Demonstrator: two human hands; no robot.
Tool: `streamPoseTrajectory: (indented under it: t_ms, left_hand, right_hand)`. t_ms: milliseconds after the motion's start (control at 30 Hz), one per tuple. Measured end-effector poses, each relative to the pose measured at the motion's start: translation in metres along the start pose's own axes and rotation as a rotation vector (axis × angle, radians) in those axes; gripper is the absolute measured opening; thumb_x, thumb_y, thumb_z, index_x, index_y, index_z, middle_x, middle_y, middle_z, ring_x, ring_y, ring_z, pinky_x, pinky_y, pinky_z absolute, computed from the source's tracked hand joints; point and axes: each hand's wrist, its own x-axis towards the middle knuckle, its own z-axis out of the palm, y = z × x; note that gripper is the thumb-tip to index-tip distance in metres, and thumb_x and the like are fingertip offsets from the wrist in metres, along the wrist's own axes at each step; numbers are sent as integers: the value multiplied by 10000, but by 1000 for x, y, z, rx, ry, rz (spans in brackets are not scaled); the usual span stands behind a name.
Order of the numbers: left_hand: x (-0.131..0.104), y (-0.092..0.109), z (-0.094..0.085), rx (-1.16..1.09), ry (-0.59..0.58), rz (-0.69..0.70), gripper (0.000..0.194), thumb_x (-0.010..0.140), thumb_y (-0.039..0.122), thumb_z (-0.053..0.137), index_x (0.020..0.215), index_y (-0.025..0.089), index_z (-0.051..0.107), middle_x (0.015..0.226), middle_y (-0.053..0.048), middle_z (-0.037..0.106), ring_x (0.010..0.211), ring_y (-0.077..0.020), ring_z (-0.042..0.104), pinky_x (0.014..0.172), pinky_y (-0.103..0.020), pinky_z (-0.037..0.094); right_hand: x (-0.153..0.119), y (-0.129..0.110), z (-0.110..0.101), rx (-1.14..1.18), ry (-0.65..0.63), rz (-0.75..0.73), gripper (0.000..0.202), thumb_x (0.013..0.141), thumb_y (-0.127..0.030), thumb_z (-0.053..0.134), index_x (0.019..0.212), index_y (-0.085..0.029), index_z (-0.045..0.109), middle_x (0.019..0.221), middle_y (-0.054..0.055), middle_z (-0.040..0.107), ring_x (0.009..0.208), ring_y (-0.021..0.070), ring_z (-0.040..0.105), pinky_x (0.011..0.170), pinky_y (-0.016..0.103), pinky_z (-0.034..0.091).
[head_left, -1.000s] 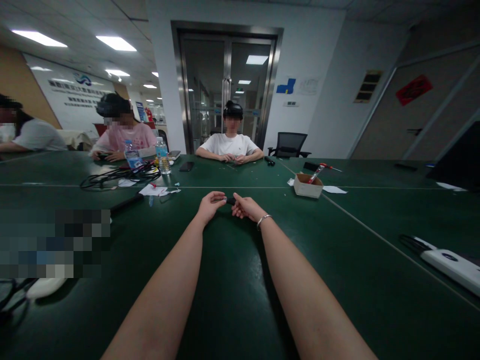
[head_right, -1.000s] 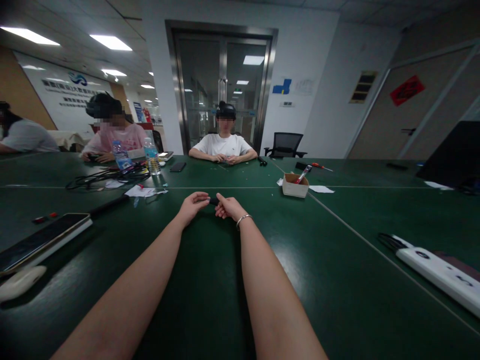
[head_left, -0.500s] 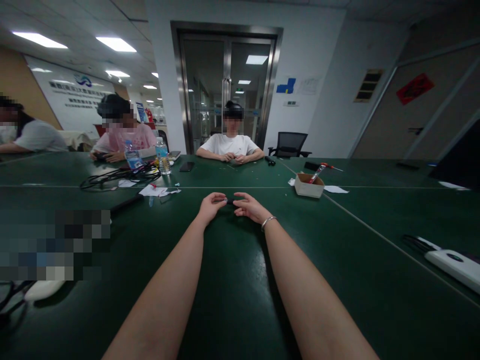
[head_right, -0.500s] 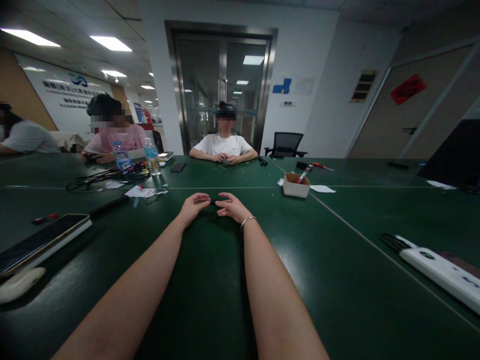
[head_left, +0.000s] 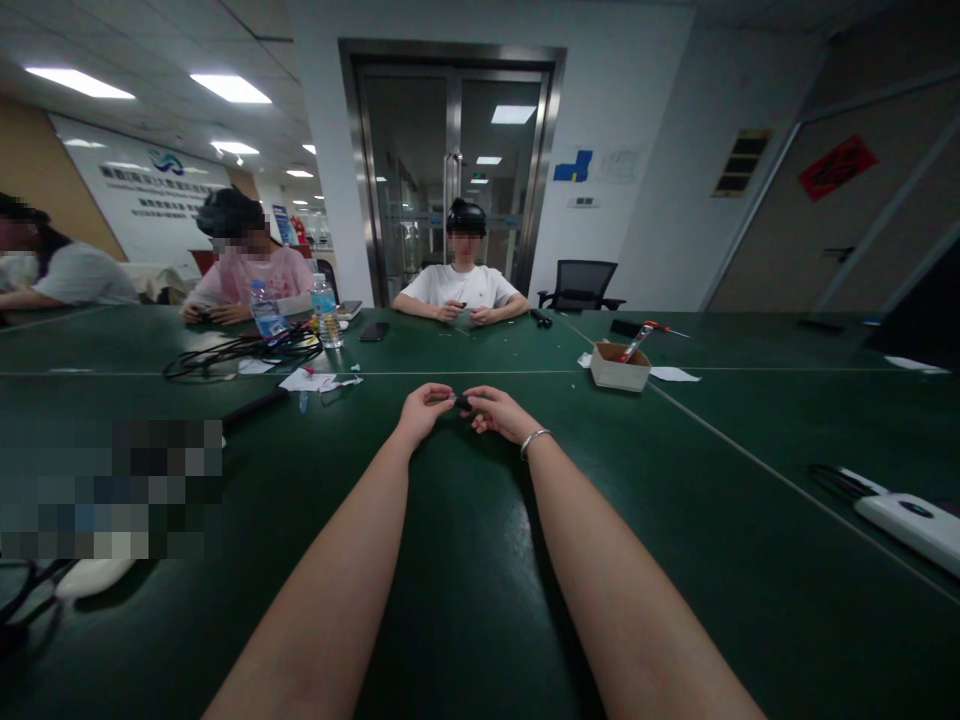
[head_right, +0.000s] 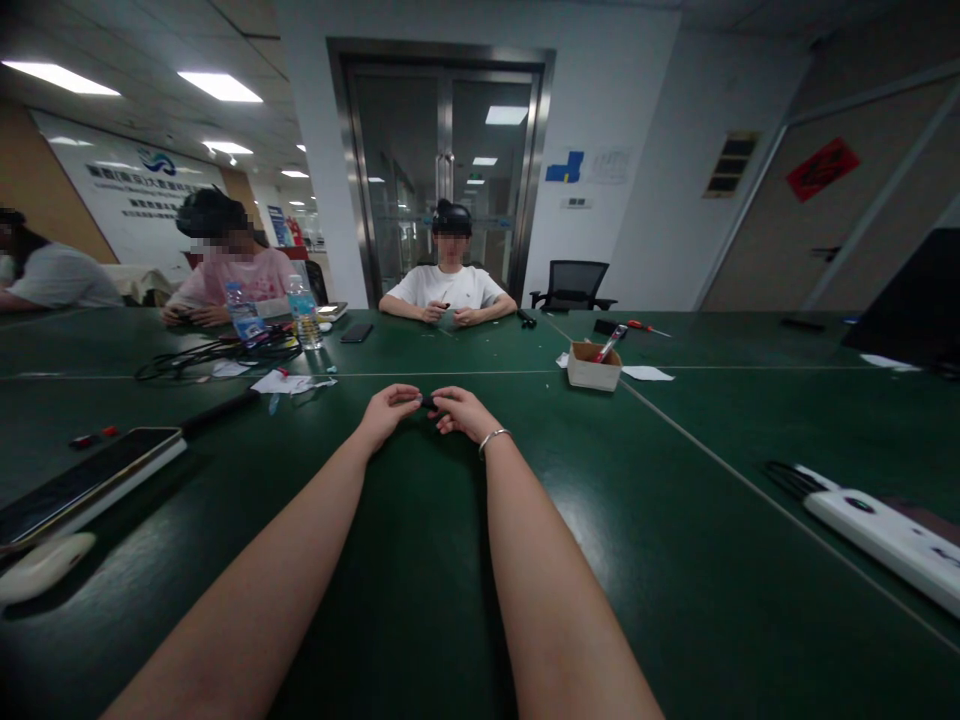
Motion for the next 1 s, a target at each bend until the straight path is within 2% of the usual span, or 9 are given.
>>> streamPoseTrajectory:
  t_ms: [100,233,300,400,567,700,833,900,1000]
  left_hand:
    - [-1,1,0,8,2,-7,306,584,229,752,857,153,636,909,-84,682,930,-206,623,915,-412,440]
    - [-1,2,0,11,3,1,299,587,231,750,851,155,634,916,-85,682,930,-204,623,910,-409,443]
    - [-1,1,0,6,11,-1,299,588,231,748,853,155,634,919,-87,682,932,-205,623,907,-408,445]
    - [0,-1,0,-6,21,-8,309,585,240,747,860,152,635,923,-91,680,940,-210,621,902,-409,449]
    - [1,-1,0,15,14,-13,303,584,239,748,853,150,640,921,-87,677,934,-206,618,895,-400,454]
    - [-1,2,1,34,26,-2,264,585,222,744,820,158,643,899,-73,677,905,-195,617,893,-389,456]
    - [-1,3,1,36,25,5,254,585,225,744,811,160,648,889,-69,677,902,-195,615,884,-385,460]
    - [-1,2,1,38,28,10,253,583,227,744,808,159,651,883,-69,676,895,-194,615,883,-384,459]
    - [1,-1,0,38,37,11,259,580,242,749,810,163,658,885,-70,678,905,-199,612,884,-386,456]
  right_hand:
    - [0,0,0,39,15,-30,373,766,-81,652,1082,-184,484,737,-9,620,467,65,590,465,172,516]
    - [2,1,0,-15,22,36,193,887,-278,540,1018,-143,497,649,29,625,431,80,566,418,177,492]
    - [3,2,-1,-19,7,8,170,876,-237,550,1016,-151,502,647,12,615,428,75,564,417,174,490]
    - [3,3,-2,28,4,-28,321,789,-118,637,1062,-188,486,698,-21,606,463,72,595,472,183,519]
    - [5,3,-1,-23,23,41,161,896,-278,519,984,-146,491,652,37,631,426,85,572,413,185,490]
    - [5,3,0,10,52,-13,228,815,-152,606,1005,-178,481,718,-4,609,440,73,589,450,196,521]
    - [5,3,0,-2,61,30,147,873,-238,536,983,-176,459,697,11,603,423,77,574,410,191,504]
    - [5,4,0,-17,48,7,140,866,-197,531,987,-182,464,749,15,609,415,68,565,398,192,502]
    - [4,4,-1,17,67,-46,335,787,-98,597,1060,-225,448,854,-7,593,453,61,591,470,223,550]
